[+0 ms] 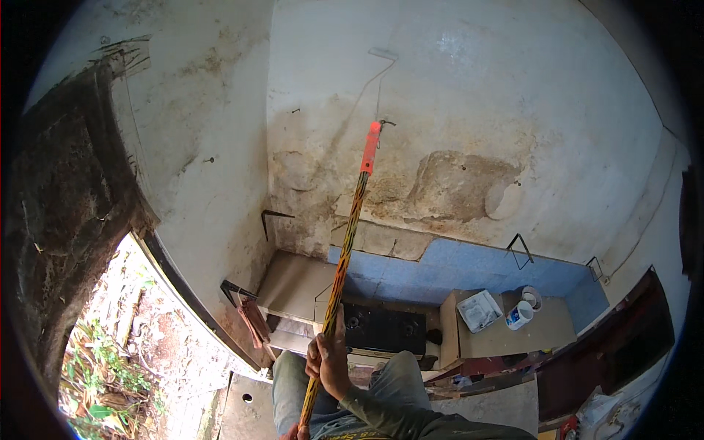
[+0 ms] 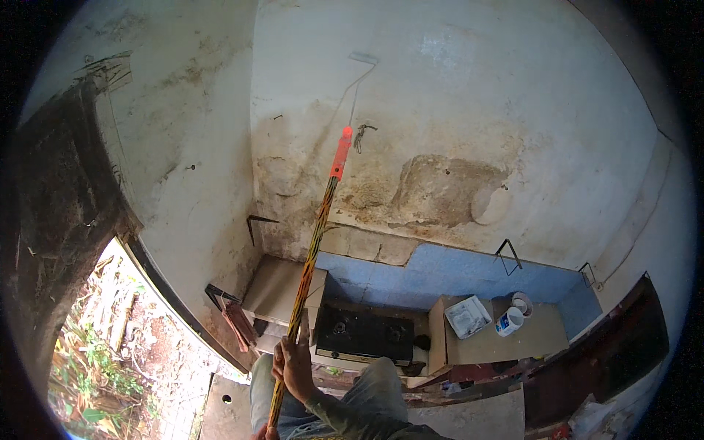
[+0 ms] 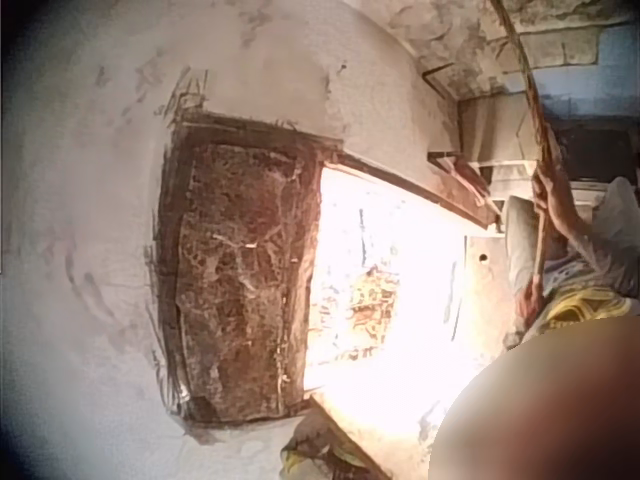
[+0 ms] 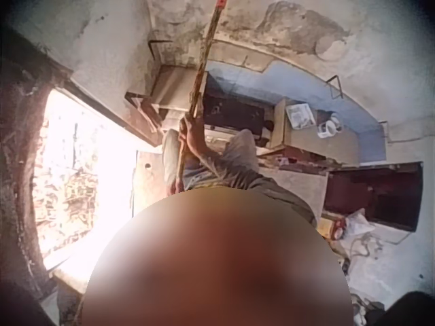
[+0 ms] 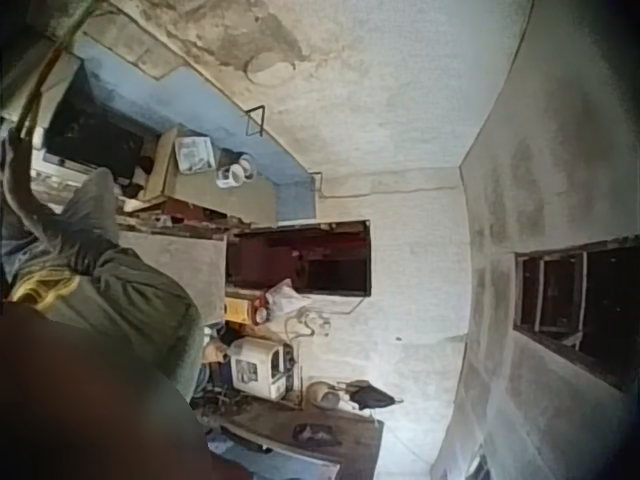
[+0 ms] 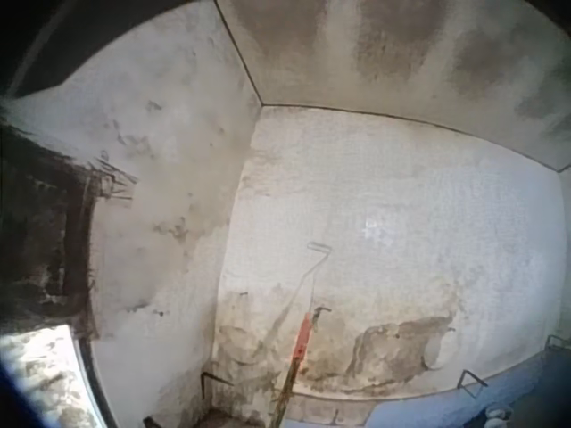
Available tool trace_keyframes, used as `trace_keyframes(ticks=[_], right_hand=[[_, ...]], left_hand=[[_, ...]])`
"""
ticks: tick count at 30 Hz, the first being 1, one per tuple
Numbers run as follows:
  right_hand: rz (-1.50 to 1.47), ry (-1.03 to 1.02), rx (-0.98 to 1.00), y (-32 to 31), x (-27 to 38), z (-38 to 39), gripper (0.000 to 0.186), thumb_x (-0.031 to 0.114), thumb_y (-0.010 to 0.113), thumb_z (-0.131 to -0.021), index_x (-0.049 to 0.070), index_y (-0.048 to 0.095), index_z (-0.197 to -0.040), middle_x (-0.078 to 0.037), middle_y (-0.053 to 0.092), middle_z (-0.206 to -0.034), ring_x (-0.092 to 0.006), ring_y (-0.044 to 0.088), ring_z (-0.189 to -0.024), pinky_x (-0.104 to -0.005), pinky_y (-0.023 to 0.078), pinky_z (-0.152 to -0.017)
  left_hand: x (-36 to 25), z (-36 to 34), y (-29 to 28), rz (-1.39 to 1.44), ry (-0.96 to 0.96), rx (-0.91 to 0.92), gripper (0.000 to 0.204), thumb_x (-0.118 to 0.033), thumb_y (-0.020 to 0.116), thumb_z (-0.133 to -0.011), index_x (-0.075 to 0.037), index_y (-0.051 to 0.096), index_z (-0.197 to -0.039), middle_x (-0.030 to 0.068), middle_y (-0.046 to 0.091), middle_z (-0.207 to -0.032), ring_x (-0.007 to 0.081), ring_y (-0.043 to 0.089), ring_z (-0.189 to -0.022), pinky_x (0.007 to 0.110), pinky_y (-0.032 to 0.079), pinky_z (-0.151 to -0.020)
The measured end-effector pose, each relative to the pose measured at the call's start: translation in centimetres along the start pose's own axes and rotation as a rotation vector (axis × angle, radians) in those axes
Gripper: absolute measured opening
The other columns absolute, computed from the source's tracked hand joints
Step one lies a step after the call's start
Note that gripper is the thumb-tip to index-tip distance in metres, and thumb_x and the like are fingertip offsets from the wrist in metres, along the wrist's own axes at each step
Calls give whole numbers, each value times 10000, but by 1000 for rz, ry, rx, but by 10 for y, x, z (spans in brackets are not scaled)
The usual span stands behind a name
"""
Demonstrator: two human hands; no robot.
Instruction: Painting the ceiling of a room using a paint roller attached to an extension pole.
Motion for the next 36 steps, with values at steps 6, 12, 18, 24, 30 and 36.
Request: trace_keyframes(ticks=[6,12,18,24,30,36], right_hand=[[20,-49,16,8,32,-32,307,361,483,-1004,130,423,-810,24,416,-626,-78,367,-392,-247,305,-338],[50,-80,-22,6,67,-67,267,340,499,-1000,134,398,-864,19,424,-637,-77,375,-399,-253,300,-339],[151,-230,22,47,138,-85,176,295,468,-1011,152,365,-1016,7,419,-675,-88,362,-420,-258,306,-350],[223,-292,37,71,196,-118,363,230,430,-1015,261,232,-1319,5,419,-695,-79,378,-444,-253,351,-359],[224,-369,22,81,241,-135,99,213,426,-1003,132,375,-1030,-10,418,-678,-105,372,-445,-287,336,-369],[233,-260,-20,57,170,-129,135,260,439,-1010,151,362,-1032,-10,424,-675,-103,366,-413,-290,328,-347]], left_hand=[[-32,-17,6,-254,347,-116,402,-402,457,-1000,-45,619,-910,15,434,-589,124,442,-571,310,412,-532],[-96,-40,22,-122,530,-65,431,-414,432,-1004,-37,638,-1042,-9,455,-597,130,432,-546,340,363,-493],[-145,-78,39,-31,421,74,471,-444,404,-996,-30,582,-860,10,459,-566,119,443,-498,325,346,-446],[-228,-89,52,-98,762,121,396,-330,389,-1021,15,531,-887,133,488,-615,293,513,-522,394,398,-497],[-263,-106,65,10,652,206,384,-318,408,-1020,6,520,-847,128,496,-601,281,494,-522,392,373,-503],[-221,-84,41,-222,1058,-14,442,-376,403,-1014,7,529,-835,102,486,-586,218,497,-513,367,366,-482]])
Point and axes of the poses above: each hand's wrist, its own z-axis away from the middle knuckle, its own y-axis out of the palm, x = y × z, the point moved 10 cm from there along -z, towards the middle knuckle
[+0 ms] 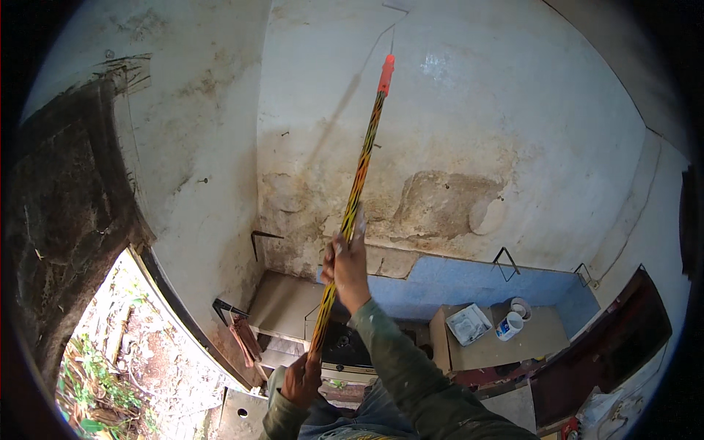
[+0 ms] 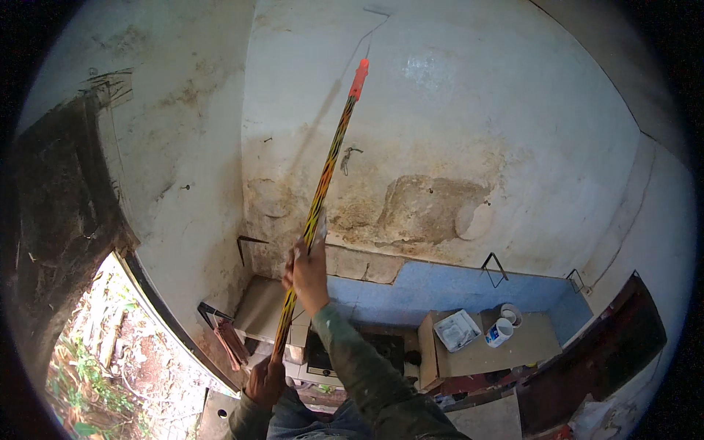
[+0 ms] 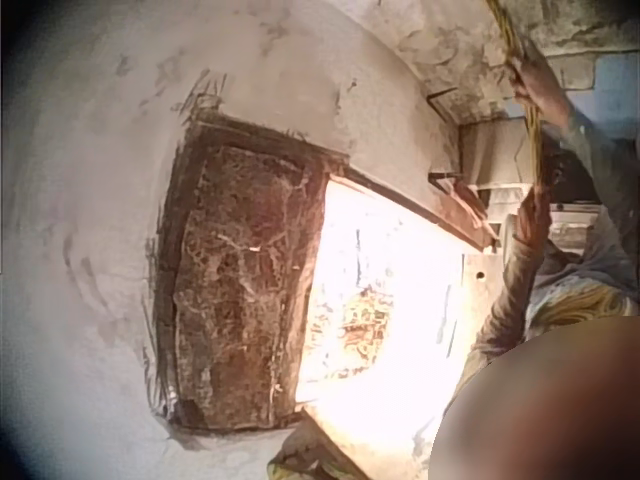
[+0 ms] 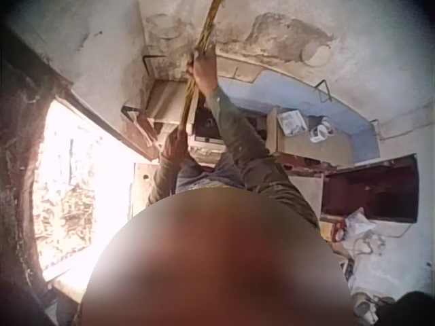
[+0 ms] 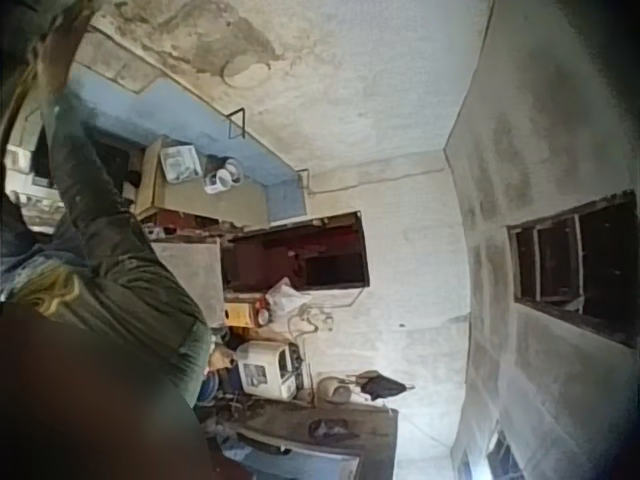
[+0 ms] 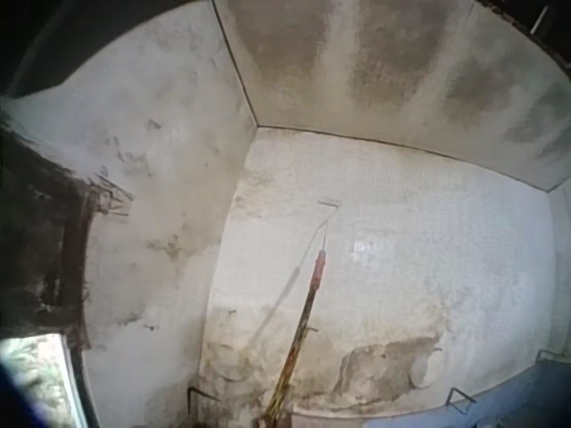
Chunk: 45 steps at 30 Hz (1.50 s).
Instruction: Painting the ceiling of a room using a paint roller attached to an extension pole.
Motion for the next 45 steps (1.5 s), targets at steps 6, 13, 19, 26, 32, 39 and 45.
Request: trace_keyframes(ticks=[6,13,19,26,32,39,45], right_hand=[[-94,148,-7,-21,-96,64,83,239,428,-1023,186,376,-1059,-12,437,-699,-88,387,-424,-258,334,-340],[-60,241,-62,-30,-152,127,153,284,477,-1008,175,407,-1090,2,440,-664,-94,388,-409,-249,331,-346],[-151,293,63,-12,-181,178,706,209,458,-1012,355,-13,-1516,-12,449,-723,-91,381,-458,-248,360,-396],[-250,452,80,-26,-212,202,663,234,475,-1010,354,47,-1502,-3,438,-709,-89,382,-455,-243,351,-391],[-197,339,26,-29,-180,184,242,249,469,-1014,227,355,-1227,3,427,-695,-84,390,-437,-253,347,-388],[-169,218,6,-29,-131,134,469,240,478,-1007,296,242,-1407,2,429,-690,-79,387,-430,-242,341,-359],[-199,170,24,-31,-97,79,248,283,494,-1003,193,370,-1199,5,443,-687,-75,386,-425,-246,339,-354]], left_hand=[[51,100,5,301,-670,147,499,-466,418,-986,-11,549,-828,49,496,-549,152,506,-487,310,365,-441],[64,191,-9,182,-840,68,520,-482,410,-994,-41,576,-775,17,437,-561,133,413,-515,339,334,-467],[93,281,-27,16,-795,-204,489,-451,416,-997,-32,667,-999,78,539,-587,200,504,-537,383,402,-510],[67,292,-26,-130,-685,18,497,-492,436,-973,-62,662,-1077,135,560,-610,239,525,-546,424,413,-528],[73,273,-15,80,-946,83,442,-457,458,-979,-80,661,-1088,114,551,-611,228,525,-561,401,406,-523],[44,198,-13,-161,-481,-17,407,-423,475,-986,-79,645,-1122,156,585,-656,318,538,-579,426,419,-548],[40,116,-10,41,-613,13,528,-498,411,-981,-21,561,-810,25,496,-549,130,500,-486,298,360,-446]])
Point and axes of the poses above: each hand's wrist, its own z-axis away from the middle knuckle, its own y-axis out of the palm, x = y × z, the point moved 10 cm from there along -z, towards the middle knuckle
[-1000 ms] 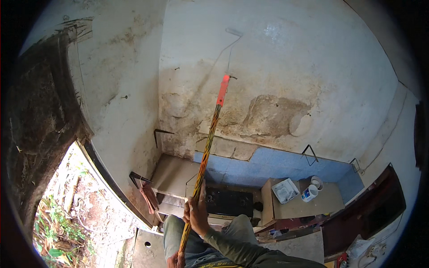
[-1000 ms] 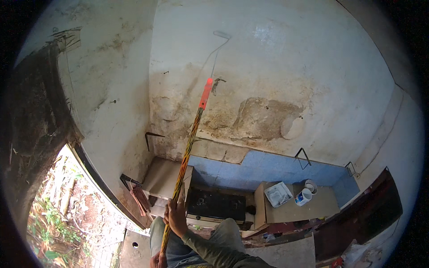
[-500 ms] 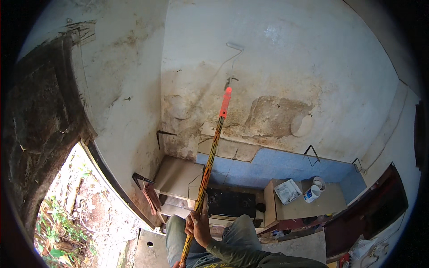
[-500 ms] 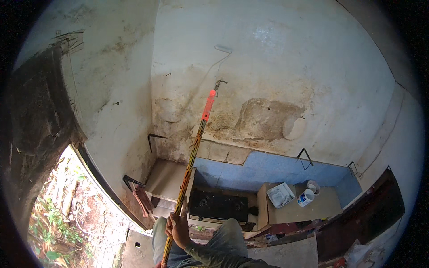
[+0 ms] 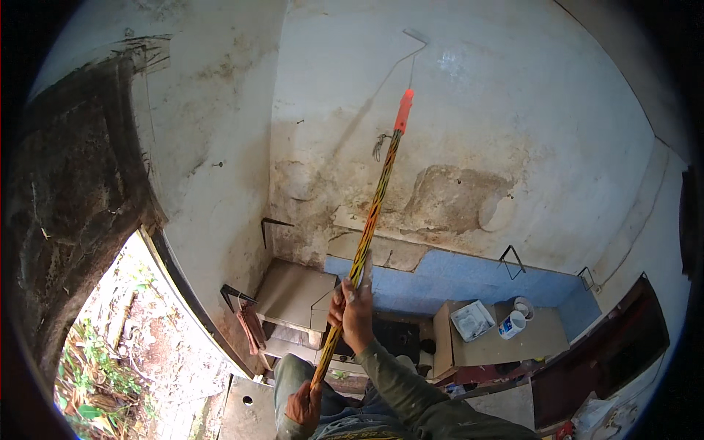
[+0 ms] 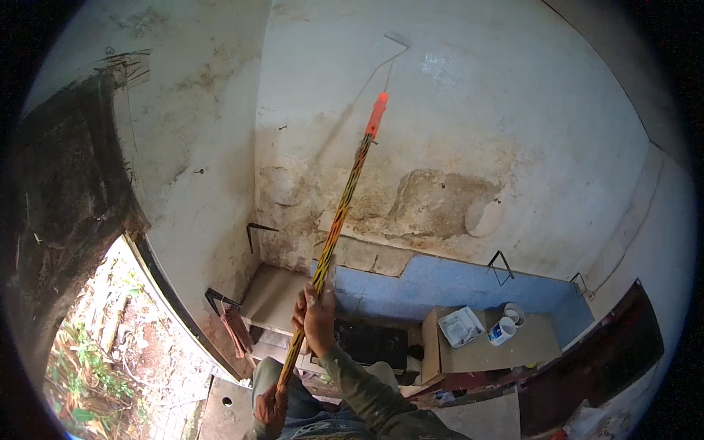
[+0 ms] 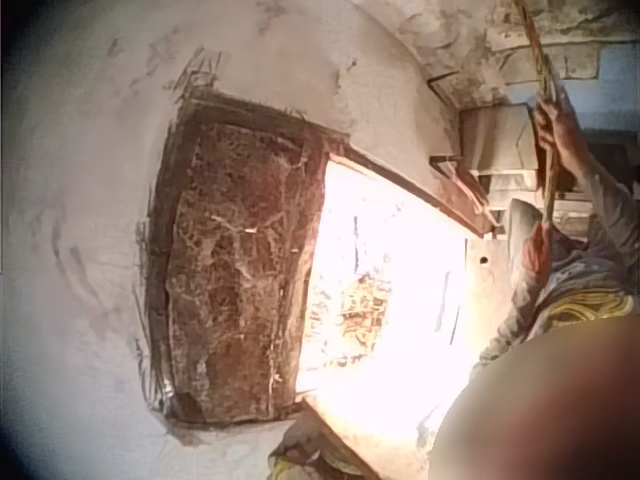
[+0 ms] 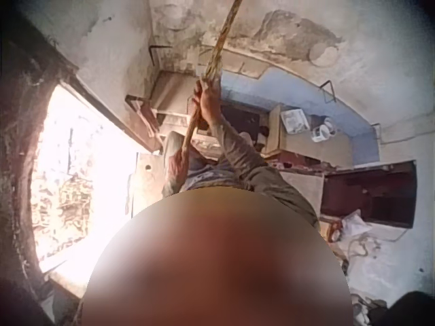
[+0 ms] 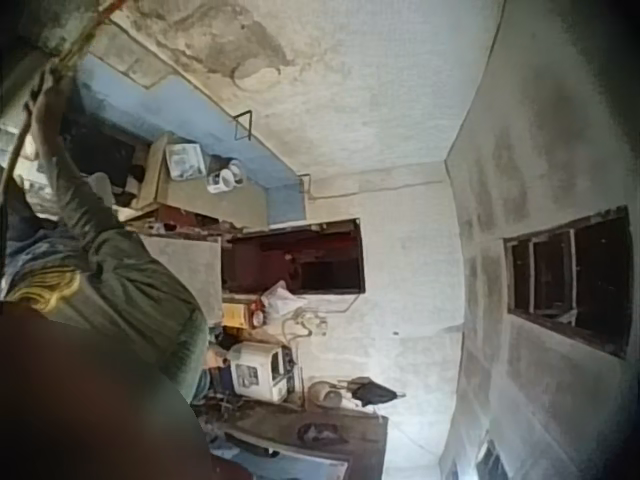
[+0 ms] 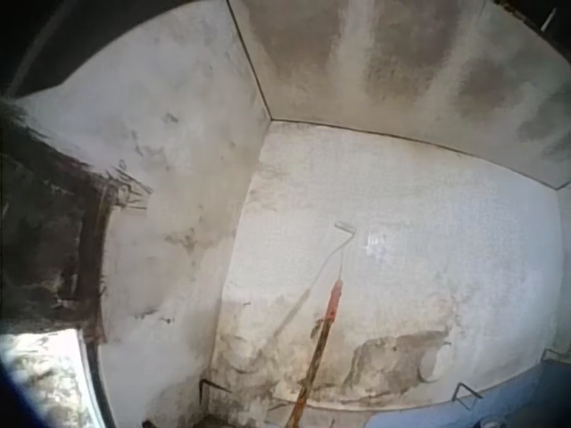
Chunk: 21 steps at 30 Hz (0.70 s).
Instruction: Painting the ceiling of a room using a paint roller attached to an extension pole.
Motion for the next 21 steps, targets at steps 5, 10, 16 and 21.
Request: trace_keyframes(ticks=[5,10,16,21], right_hand=[[-48,-71,41,23,12,18,299,413,469,-995,120,412,-981,-6,466,-691,-87,386,-420,-253,341,-357],[-65,-12,41,27,-15,36,409,486,453,-984,95,429,-865,-6,448,-645,-89,366,-397,-249,329,-342],[-93,102,-10,14,-82,54,376,440,429,-1006,106,420,-834,-4,418,-589,-95,359,-360,-251,299,-321],[-46,113,-17,19,-92,52,351,411,407,-1019,112,424,-835,3,423,-594,-87,366,-376,-247,307,-322]], left_hand=[[36,19,-4,-21,24,0,427,-406,474,-992,-16,625,-1078,107,566,-667,223,513,-582,366,407,-535],[72,75,-17,212,-203,64,441,-423,447,-995,-34,652,-958,15,487,-597,146,440,-542,333,346,-485],[94,119,-26,202,-377,30,482,-467,452,-977,-43,669,-905,-2,458,-557,126,411,-505,327,317,-454],[117,131,-27,248,-418,-46,513,-499,454,-959,-35,667,-901,9,457,-553,134,416,-497,336,324,-457]])
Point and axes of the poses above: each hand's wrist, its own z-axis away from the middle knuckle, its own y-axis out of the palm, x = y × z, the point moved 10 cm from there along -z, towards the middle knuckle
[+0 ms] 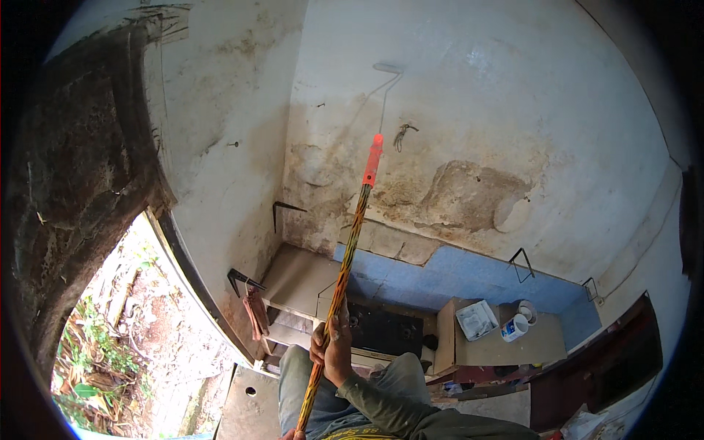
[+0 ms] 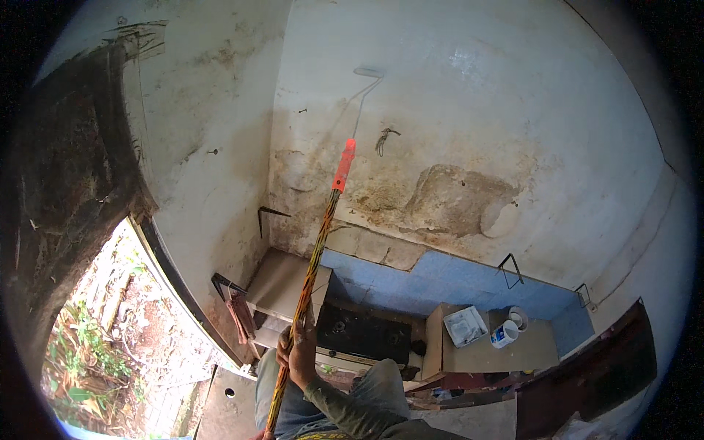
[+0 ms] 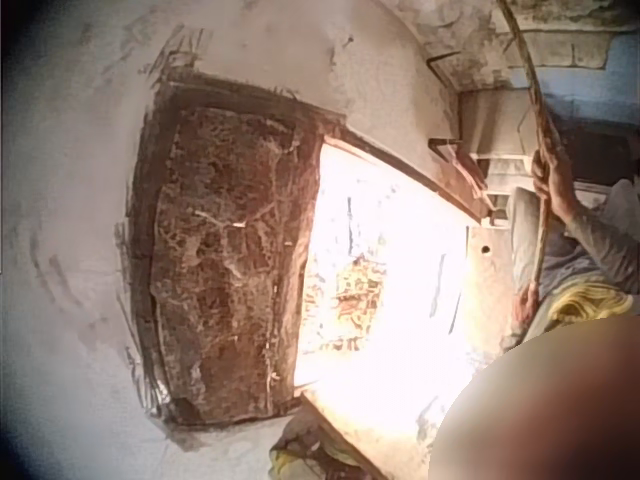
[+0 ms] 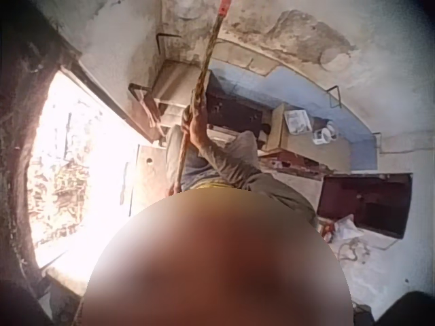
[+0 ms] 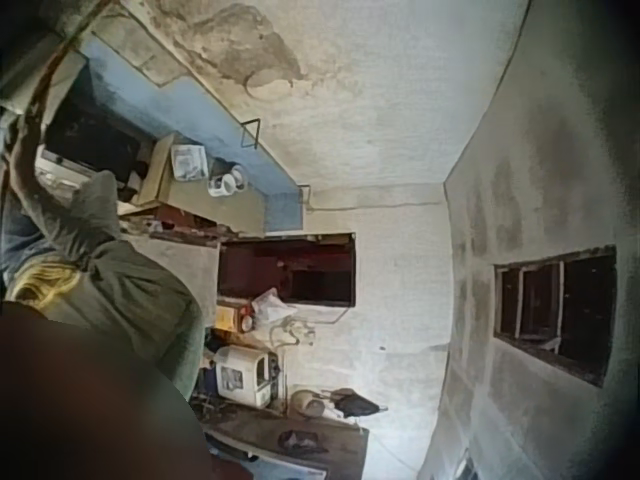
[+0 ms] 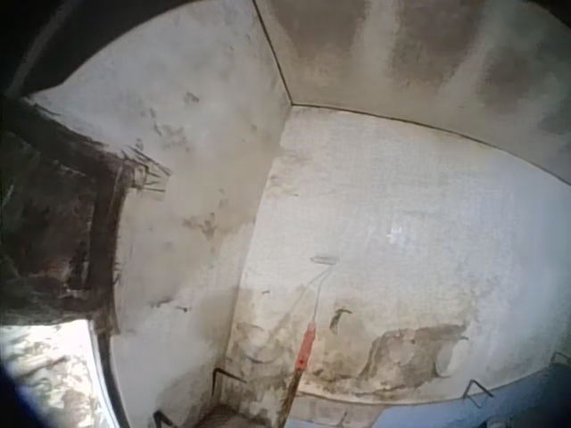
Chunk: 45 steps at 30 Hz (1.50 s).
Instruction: Painting the ceiling of a room using a paint roller attached to an extension pole.
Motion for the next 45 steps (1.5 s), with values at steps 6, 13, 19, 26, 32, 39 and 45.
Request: trace_keyframes(ticks=[6,13,19,26,32,39,45], right_hand=[[11,31,-50,-12,-7,-11,402,431,412,-1015,103,425,-783,4,417,-586,-87,358,-376,-248,304,-323],[-6,46,-59,-17,-6,-25,385,444,417,-1010,105,445,-830,8,414,-590,-84,349,-383,-241,303,-324],[69,-42,-16,-2,28,-38,395,405,412,-1017,253,361,-1377,16,412,-616,-73,349,-390,-226,300,-316],[70,-87,-21,5,65,-67,298,425,436,-1007,157,465,-1134,17,415,-618,-68,346,-385,-229,291,-309],[100,-121,-40,23,107,-91,273,402,466,-995,153,410,-900,17,429,-596,-83,365,-384,-249,298,-320],[206,-223,29,56,162,-117,529,362,394,-1030,320,167,-1506,21,421,-657,-67,349,-422,-222,297,-330],[230,-316,63,94,227,-135,508,316,385,-1035,321,192,-1505,19,418,-653,-64,349,-420,-231,295,-331]], left_hand=[[-7,-8,3,-123,-101,29,551,-518,434,-949,-22,673,-923,56,518,-587,172,486,-544,358,375,-498],[16,-25,9,-173,-121,57,534,-511,427,-952,-40,675,-914,56,531,-604,169,503,-555,352,392,-511],[-18,-38,20,-191,-91,106,495,-485,420,-974,-57,646,-875,38,504,-586,168,485,-542,350,390,-510],[-79,-58,34,-166,-14,96,456,-429,415,-994,-61,617,-814,71,495,-577,198,480,-539,367,400,-527],[-94,-91,61,83,127,165,404,-366,449,-1003,-49,569,-784,-2,455,-575,112,414,-520,304,336,-472],[-154,-118,77,163,209,221,415,-389,464,-995,-42,559,-790,-22,441,-573,99,400,-508,285,314,-452],[-229,-133,95,103,236,370,511,-466,413,-997,-7,534,-808,39,492,-581,121,478,-533,309,371,-482]])
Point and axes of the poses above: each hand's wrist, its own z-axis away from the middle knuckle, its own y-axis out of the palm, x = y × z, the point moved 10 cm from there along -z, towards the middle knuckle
